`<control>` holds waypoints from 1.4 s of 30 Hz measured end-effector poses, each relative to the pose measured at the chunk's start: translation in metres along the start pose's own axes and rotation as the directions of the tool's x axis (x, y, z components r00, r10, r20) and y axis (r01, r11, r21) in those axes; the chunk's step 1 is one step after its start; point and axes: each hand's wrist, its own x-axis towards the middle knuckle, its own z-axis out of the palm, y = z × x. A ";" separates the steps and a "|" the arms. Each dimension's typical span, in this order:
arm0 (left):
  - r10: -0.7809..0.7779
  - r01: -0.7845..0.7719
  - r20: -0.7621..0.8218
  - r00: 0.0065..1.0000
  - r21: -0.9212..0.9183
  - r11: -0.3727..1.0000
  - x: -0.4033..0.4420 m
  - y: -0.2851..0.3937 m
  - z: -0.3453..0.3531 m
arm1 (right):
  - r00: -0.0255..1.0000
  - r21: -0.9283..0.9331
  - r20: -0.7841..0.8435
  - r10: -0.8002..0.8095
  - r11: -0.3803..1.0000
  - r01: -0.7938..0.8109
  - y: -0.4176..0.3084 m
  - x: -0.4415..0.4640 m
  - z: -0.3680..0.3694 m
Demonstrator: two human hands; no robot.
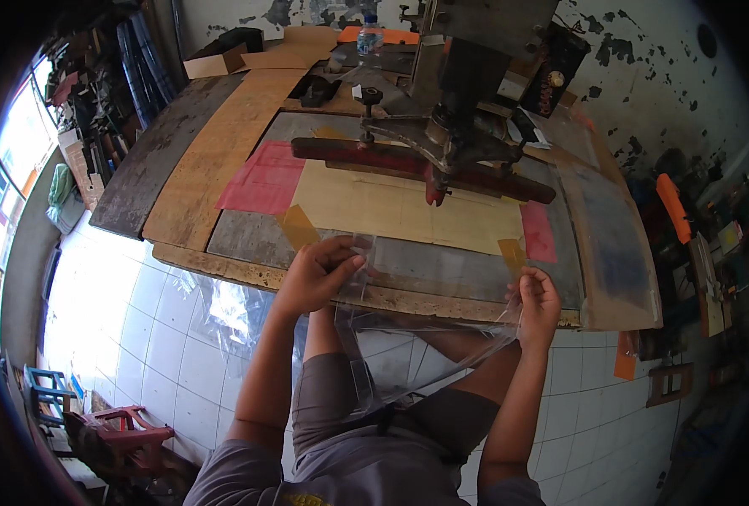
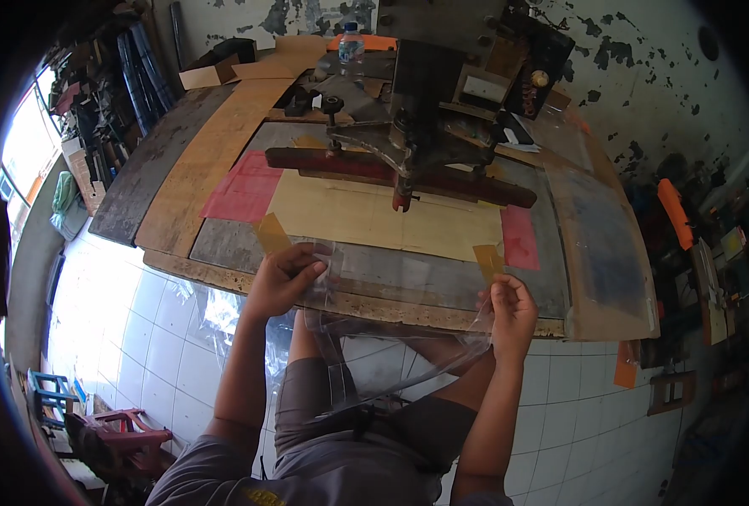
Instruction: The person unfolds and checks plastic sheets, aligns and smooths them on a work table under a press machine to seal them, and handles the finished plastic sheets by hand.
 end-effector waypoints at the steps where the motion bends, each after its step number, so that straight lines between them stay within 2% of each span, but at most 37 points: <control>1: -0.001 0.001 0.008 1.000 -0.024 1.000 0.000 0.001 0.000 | 1.000 0.004 0.000 -0.009 1.000 0.009 0.001 0.000 0.000; 5: 0.001 0.000 0.010 1.000 -0.085 0.996 -0.001 0.002 0.000 | 0.998 0.003 0.039 -0.043 0.999 0.043 0.004 0.000 -0.003; 9: -0.022 0.022 0.008 1.000 -0.107 0.994 -0.001 -0.002 0.000 | 0.995 -0.079 0.080 -0.053 0.995 0.060 -0.004 -0.003 -0.003; 12: 0.045 -0.047 -0.022 0.999 -0.086 0.995 -0.001 0.002 0.002 | 0.992 -0.095 0.111 -0.068 0.992 0.078 -0.006 -0.005 -0.002; 18: 0.048 -0.046 -0.062 0.997 0.022 0.999 -0.002 0.012 0.001 | 0.975 -0.105 0.201 -0.094 0.987 0.117 -0.005 -0.004 -0.005; 21: 0.075 -0.078 -0.113 0.991 -0.028 0.997 0.001 0.002 0.004 | 0.955 -0.162 0.268 -0.127 0.971 0.174 -0.004 -0.004 -0.010; 24: 0.050 -0.062 -0.131 0.990 -0.083 0.995 0.001 -0.003 0.004 | 0.940 -0.144 0.325 -0.106 0.977 0.160 -0.009 -0.005 -0.011; 30: 0.033 -0.051 -0.148 0.988 -0.114 0.992 0.000 0.003 0.002 | 0.848 -0.207 0.518 -0.115 0.944 0.255 -0.032 -0.002 -0.013; 33: 0.042 -0.063 -0.146 0.988 -0.140 0.988 -0.001 0.003 0.001 | 0.831 -0.233 0.554 -0.038 0.952 0.199 -0.056 -0.003 -0.010; 36: 0.053 -0.077 -0.157 0.986 -0.155 0.985 0.000 0.000 0.001 | 0.765 -0.312 0.643 0.013 0.917 0.247 -0.076 -0.002 -0.009; 39: 0.072 -0.101 -0.174 0.982 -0.164 0.981 0.000 0.000 0.003 | 0.726 -0.314 0.686 0.047 0.919 0.237 -0.089 -0.003 -0.004; 42: 0.079 -0.108 -0.177 0.981 -0.164 0.981 0.000 -0.001 0.003 | 0.671 -0.324 0.740 0.045 0.898 0.297 -0.090 -0.002 -0.006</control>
